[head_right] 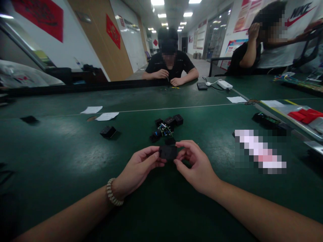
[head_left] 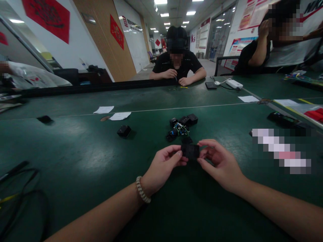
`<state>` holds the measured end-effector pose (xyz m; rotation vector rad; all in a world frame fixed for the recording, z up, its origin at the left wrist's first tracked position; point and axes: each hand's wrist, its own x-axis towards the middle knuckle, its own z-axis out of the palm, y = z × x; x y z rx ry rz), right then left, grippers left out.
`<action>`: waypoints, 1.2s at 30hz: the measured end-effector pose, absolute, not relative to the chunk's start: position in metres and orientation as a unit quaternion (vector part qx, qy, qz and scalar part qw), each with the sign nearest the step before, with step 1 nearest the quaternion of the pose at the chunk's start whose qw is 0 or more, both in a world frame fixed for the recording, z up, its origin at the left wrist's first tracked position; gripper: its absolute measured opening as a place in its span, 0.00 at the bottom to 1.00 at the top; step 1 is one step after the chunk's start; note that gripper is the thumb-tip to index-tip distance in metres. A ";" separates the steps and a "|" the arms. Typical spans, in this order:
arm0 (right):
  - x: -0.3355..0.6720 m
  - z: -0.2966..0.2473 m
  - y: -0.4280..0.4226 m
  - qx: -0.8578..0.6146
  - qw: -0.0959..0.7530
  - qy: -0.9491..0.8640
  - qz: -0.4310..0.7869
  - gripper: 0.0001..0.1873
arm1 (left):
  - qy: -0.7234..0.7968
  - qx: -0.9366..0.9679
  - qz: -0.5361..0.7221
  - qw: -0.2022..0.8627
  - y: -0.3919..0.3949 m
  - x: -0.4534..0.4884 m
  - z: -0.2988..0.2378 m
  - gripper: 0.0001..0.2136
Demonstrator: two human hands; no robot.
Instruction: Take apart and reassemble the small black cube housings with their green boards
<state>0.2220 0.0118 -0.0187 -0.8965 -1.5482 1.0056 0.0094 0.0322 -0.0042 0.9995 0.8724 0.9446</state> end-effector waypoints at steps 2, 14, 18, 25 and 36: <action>0.222 -0.019 0.012 -0.369 0.524 -0.647 0.414 0.22 | 0.391 0.442 0.426 0.686 0.033 0.010 -0.004 0.11; 0.222 -0.015 0.007 -0.352 0.536 -0.687 0.342 0.25 | 0.417 0.434 0.436 0.669 0.031 0.011 -0.005 0.11; 0.224 -0.013 0.008 -0.379 0.520 -0.699 0.312 0.24 | 0.408 0.430 0.443 0.672 0.031 0.011 -0.003 0.07; 0.224 -0.012 0.010 -0.405 0.501 -0.684 0.342 0.23 | 0.380 0.476 0.431 0.665 0.028 0.007 -0.003 0.14; 0.223 -0.012 0.009 -0.398 0.453 -0.666 0.440 0.32 | 0.367 0.541 0.360 0.665 0.021 0.006 0.005 0.34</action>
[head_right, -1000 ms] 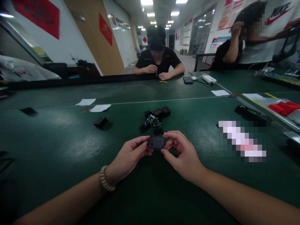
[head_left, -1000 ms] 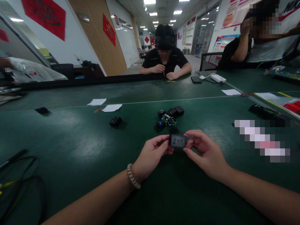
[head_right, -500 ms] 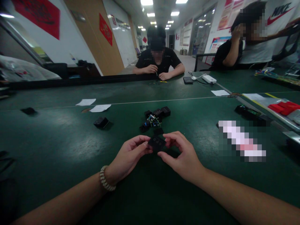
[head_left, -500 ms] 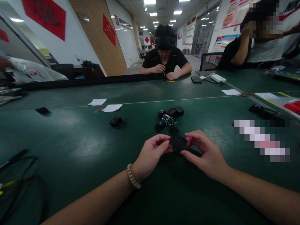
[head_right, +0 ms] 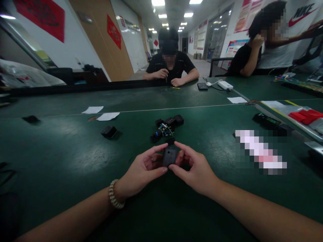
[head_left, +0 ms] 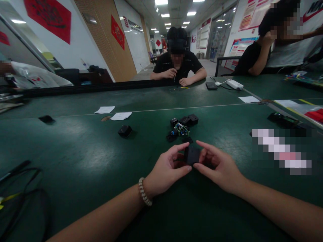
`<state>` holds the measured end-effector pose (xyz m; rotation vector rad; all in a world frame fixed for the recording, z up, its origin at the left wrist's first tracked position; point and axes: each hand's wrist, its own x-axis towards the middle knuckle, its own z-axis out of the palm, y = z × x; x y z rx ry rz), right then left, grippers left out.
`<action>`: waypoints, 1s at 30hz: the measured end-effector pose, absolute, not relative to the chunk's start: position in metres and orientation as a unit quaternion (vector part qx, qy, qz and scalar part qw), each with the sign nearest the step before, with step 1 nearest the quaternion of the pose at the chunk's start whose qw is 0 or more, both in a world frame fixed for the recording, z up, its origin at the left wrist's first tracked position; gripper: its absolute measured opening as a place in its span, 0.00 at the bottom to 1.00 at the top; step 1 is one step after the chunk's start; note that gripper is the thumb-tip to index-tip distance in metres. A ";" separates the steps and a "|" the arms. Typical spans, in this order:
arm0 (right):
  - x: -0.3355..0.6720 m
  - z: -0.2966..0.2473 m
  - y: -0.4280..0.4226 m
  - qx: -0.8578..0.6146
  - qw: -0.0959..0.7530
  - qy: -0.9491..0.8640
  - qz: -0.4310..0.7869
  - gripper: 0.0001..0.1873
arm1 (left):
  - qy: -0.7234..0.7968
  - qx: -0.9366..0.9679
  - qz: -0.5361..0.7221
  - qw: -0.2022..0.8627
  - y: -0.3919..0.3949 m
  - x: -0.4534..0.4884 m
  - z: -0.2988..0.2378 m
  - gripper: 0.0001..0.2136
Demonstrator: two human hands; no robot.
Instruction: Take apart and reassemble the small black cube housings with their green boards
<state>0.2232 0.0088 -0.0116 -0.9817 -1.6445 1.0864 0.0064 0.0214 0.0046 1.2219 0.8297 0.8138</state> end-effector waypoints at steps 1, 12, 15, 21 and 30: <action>0.223 -0.012 0.009 -0.397 0.449 -0.665 0.446 0.32 | 0.366 0.543 0.362 0.664 0.021 0.007 0.005 0.33; 0.224 -0.009 0.011 -0.403 0.466 -0.636 0.464 0.20 | 0.401 0.494 0.430 0.641 0.028 0.010 0.002 0.21; 0.224 -0.008 0.011 -0.412 0.471 -0.630 0.460 0.17 | 0.398 0.476 0.437 0.652 0.028 0.010 0.002 0.18; 0.224 -0.011 0.011 -0.432 0.489 -0.619 0.436 0.10 | 0.406 0.457 0.445 0.655 0.028 0.010 0.002 0.12; 0.225 -0.009 0.011 -0.451 0.474 -0.609 0.449 0.10 | 0.411 0.453 0.428 0.665 0.029 0.009 0.000 0.09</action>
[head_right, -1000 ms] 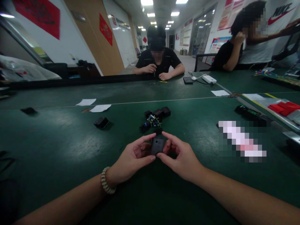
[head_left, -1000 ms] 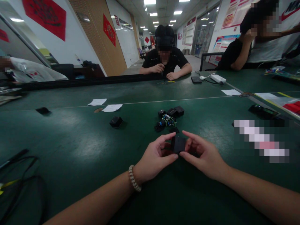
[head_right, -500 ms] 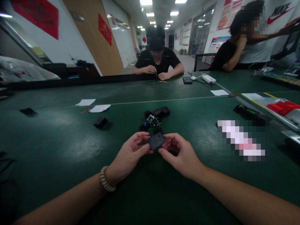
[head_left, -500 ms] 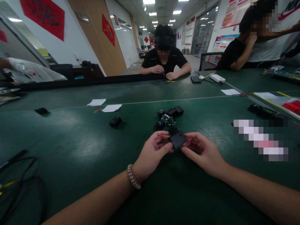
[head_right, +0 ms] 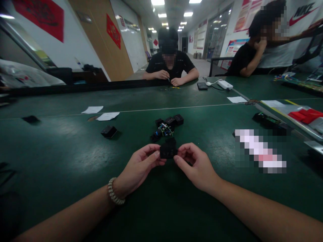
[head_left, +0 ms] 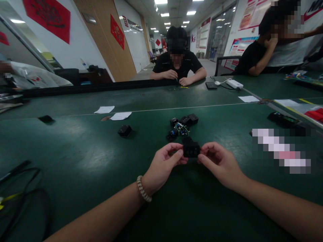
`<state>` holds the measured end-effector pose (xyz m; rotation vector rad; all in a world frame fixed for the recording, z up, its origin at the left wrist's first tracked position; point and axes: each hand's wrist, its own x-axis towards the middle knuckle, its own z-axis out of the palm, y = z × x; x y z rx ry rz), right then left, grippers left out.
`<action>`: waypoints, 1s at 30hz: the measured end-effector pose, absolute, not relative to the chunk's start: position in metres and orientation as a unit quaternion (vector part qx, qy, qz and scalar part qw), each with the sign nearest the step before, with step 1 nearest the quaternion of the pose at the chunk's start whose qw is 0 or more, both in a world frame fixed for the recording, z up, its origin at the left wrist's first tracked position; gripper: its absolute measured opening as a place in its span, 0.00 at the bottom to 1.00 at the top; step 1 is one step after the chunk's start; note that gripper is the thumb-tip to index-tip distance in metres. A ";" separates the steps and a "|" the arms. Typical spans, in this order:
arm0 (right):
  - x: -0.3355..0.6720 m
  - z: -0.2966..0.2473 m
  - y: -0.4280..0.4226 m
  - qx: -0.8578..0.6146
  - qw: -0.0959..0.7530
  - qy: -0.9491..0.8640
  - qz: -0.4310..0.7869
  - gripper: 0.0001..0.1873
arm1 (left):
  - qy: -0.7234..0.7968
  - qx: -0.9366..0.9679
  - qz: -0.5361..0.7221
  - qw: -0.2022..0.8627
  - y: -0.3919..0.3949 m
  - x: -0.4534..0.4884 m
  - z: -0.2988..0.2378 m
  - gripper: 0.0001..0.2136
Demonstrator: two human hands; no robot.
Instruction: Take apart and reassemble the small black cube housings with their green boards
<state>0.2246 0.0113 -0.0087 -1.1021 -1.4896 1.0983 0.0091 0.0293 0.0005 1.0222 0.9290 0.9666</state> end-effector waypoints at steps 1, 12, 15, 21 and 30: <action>0.225 -0.009 0.011 -0.453 0.472 -0.607 0.451 0.10 | 0.411 0.449 0.430 0.667 0.029 0.009 0.001 0.10; 0.225 -0.011 0.012 -0.449 0.475 -0.599 0.463 0.14 | 0.412 0.435 0.433 0.674 0.028 0.010 0.004 0.10; 0.225 -0.010 0.012 -0.449 0.474 -0.597 0.467 0.13 | 0.413 0.438 0.428 0.674 0.028 0.009 0.005 0.09; 0.225 -0.008 0.013 -0.447 0.474 -0.602 0.462 0.11 | 0.409 0.438 0.427 0.677 0.027 0.009 0.004 0.08; 0.225 -0.009 0.013 -0.453 0.476 -0.605 0.450 0.09 | 0.408 0.444 0.424 0.676 0.028 0.009 0.004 0.08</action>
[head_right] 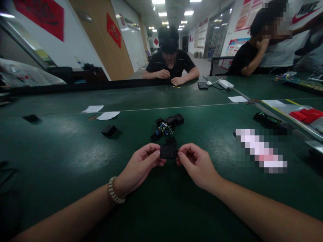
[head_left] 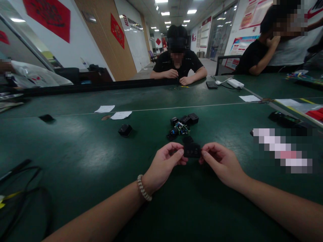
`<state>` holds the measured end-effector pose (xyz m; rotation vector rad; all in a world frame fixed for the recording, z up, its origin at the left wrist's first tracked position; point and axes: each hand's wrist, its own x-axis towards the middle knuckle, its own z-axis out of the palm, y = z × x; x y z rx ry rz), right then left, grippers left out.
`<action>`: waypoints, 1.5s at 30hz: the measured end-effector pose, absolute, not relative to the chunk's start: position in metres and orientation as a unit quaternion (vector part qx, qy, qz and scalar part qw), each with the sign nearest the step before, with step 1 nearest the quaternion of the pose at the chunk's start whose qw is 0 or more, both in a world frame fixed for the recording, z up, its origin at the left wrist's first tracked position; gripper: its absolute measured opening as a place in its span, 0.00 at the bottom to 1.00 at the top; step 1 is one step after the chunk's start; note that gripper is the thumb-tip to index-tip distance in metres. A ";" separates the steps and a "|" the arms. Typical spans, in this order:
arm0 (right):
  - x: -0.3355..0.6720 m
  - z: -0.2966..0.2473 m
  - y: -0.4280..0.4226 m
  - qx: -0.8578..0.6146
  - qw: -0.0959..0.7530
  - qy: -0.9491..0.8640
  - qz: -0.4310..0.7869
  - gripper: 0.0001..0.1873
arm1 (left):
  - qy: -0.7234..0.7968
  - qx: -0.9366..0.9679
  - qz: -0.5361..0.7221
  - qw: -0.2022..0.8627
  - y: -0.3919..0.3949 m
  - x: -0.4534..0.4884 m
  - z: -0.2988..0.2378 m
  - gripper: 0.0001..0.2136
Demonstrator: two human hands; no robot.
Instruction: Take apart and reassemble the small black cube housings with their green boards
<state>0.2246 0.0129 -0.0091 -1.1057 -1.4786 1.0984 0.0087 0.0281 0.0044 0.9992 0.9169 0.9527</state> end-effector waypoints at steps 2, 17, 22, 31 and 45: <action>0.224 -0.010 0.013 -0.453 0.480 -0.604 0.447 0.08 | 0.406 0.446 0.429 0.673 0.029 0.008 0.002 0.08; 0.225 -0.012 0.014 -0.457 0.486 -0.621 0.412 0.05 | 0.401 0.434 0.446 0.672 0.030 0.008 -0.001 0.10; 0.225 -0.012 0.016 -0.445 0.500 -0.636 0.383 0.03 | 0.388 0.436 0.453 0.674 0.029 0.007 0.001 0.09; 0.226 -0.014 0.016 -0.433 0.515 -0.648 0.357 0.03 | 0.398 0.453 0.449 0.659 0.031 0.005 -0.007 0.11; 0.224 -0.010 0.014 -0.426 0.522 -0.639 0.372 0.04 | 0.392 0.451 0.457 0.659 0.031 0.005 -0.009 0.11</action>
